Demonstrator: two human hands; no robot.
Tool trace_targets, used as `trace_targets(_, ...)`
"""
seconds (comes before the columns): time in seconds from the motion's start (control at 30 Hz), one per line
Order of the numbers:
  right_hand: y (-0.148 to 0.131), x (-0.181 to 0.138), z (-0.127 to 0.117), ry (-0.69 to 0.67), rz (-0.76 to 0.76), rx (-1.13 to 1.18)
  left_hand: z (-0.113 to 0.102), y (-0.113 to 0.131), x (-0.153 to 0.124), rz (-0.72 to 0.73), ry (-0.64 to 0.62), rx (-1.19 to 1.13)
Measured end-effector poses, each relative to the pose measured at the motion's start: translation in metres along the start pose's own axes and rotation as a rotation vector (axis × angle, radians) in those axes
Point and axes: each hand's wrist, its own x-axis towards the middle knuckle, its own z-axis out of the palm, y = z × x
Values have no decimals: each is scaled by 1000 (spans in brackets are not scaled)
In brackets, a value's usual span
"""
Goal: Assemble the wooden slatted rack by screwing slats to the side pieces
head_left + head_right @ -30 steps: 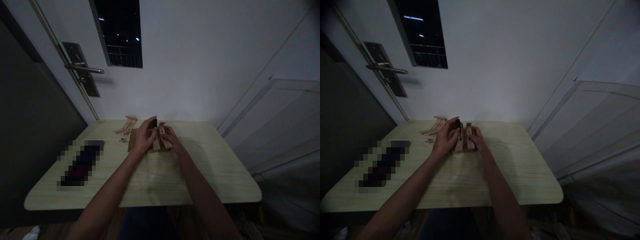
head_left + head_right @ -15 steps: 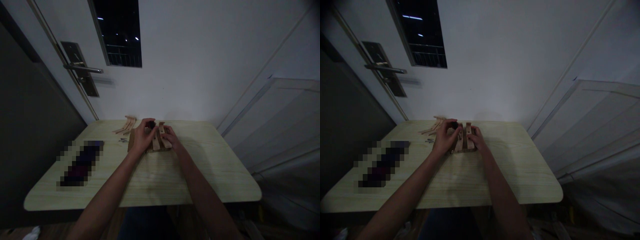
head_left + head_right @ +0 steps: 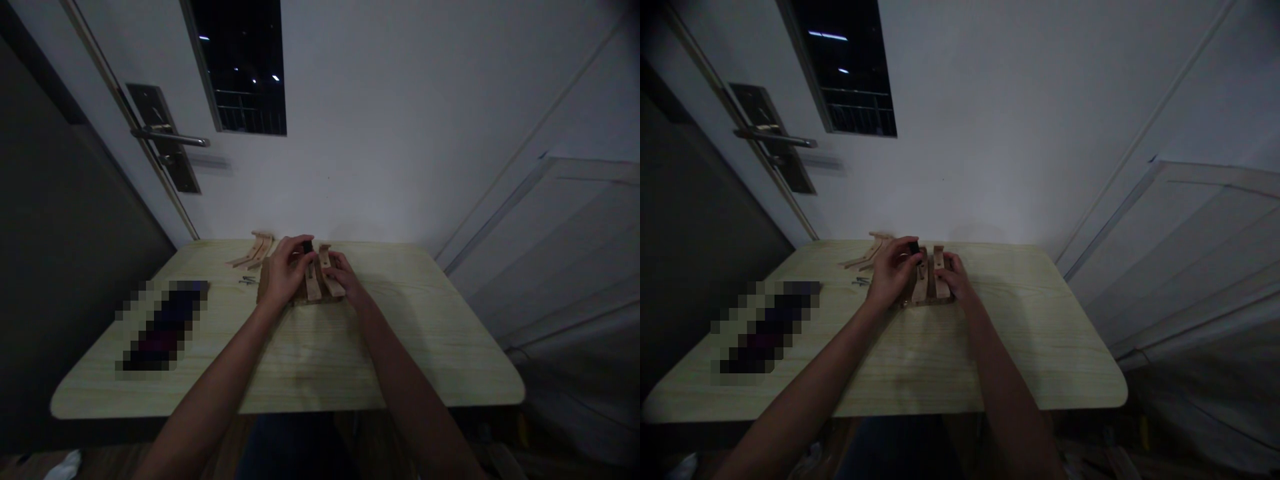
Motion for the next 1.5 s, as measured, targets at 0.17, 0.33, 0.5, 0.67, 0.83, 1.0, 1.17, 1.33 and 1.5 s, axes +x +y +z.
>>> trace_targets(0.17,-1,1,0,-5,10,-1,2,6,-2,-47,-48,-91)
trace_targets(0.33,2,2,1,8,1,-4,0,13,-3,-26,-93,-111)
trace_targets(0.5,3,2,1,10,4,-5,-3,13,-2,21,-101,-52)
trace_targets(0.67,1,3,1,-9,9,4,-4,12,1,117,-18,152)
trace_targets(0.83,1,4,1,-4,5,-12,-3,11,0,111,23,187)
trace_targets(1.0,5,4,1,3,-6,0,-3,13,-3,74,-38,166)
trace_targets(1.17,9,4,1,11,-15,9,-3,16,-4,22,-76,66)
trace_targets(1.33,12,6,-1,-2,-15,-13,-4,18,-4,39,-119,56)
trace_targets(1.5,11,7,-1,14,-13,-11,-4,16,-2,67,-99,52)
